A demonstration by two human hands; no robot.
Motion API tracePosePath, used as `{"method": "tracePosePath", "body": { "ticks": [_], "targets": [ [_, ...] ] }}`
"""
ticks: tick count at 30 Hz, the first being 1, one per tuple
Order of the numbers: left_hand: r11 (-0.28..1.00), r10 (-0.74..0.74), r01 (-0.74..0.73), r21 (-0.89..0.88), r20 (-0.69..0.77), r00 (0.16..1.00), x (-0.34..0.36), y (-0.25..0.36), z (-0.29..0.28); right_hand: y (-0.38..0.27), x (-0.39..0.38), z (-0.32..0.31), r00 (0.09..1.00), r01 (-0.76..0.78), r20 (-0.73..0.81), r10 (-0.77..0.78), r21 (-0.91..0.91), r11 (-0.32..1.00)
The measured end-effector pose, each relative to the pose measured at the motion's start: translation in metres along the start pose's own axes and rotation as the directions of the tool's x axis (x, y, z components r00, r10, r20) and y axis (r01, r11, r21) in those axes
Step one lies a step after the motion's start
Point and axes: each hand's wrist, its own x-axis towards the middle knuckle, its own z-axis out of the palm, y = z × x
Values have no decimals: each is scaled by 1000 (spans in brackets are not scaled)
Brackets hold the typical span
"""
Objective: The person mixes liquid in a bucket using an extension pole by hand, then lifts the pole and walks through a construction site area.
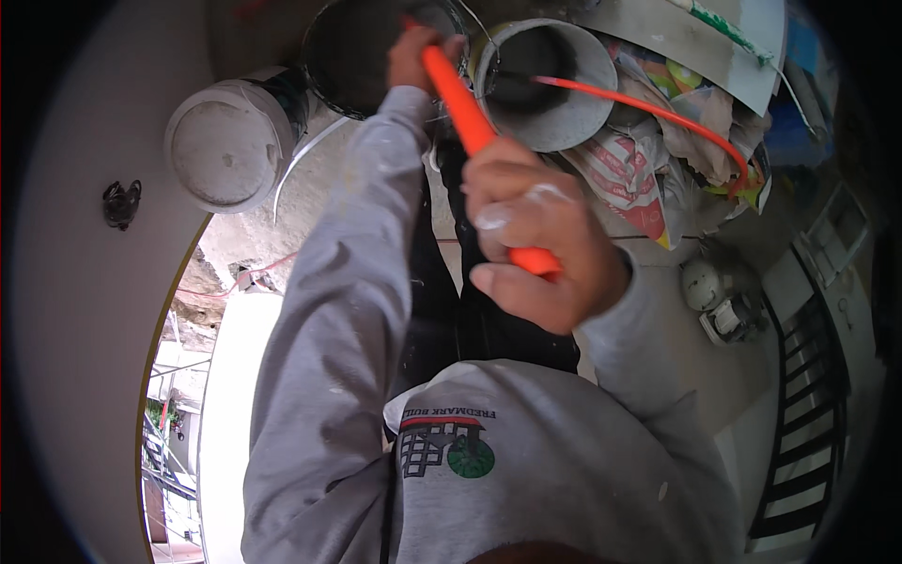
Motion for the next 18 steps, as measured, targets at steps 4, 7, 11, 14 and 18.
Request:
{"method": "tracePosePath", "body": {
  "ticks": [4, 7, 11, 14, 18],
  "targets": [
    [973, -189, 200, 119, -101, 977, -75, -9, -26, 10, -19, 32, 993, -88, 91, 80, 89, 992],
    [989, -151, 151, -6, -92, 984, -117, 9, 3, -15, -33, 34, 981, -192, 3, 192, 68, 979],
    [991, -87, 87, -98, 6, 996, -37, 20, 8, -13, -12, 22, 998, -52, -39, 53, 26, 998],
    [997, -65, 65, 35, 10, 998, -23, -13, -28, 2, -6, 26, 999, -25, 30, 23, 71, 997],
    [970, -203, 206, 127, -42, 978, -105, -8, -27, -11, -21, 42, 979, -202, 37, 200, 79, 976]
  ]
}}
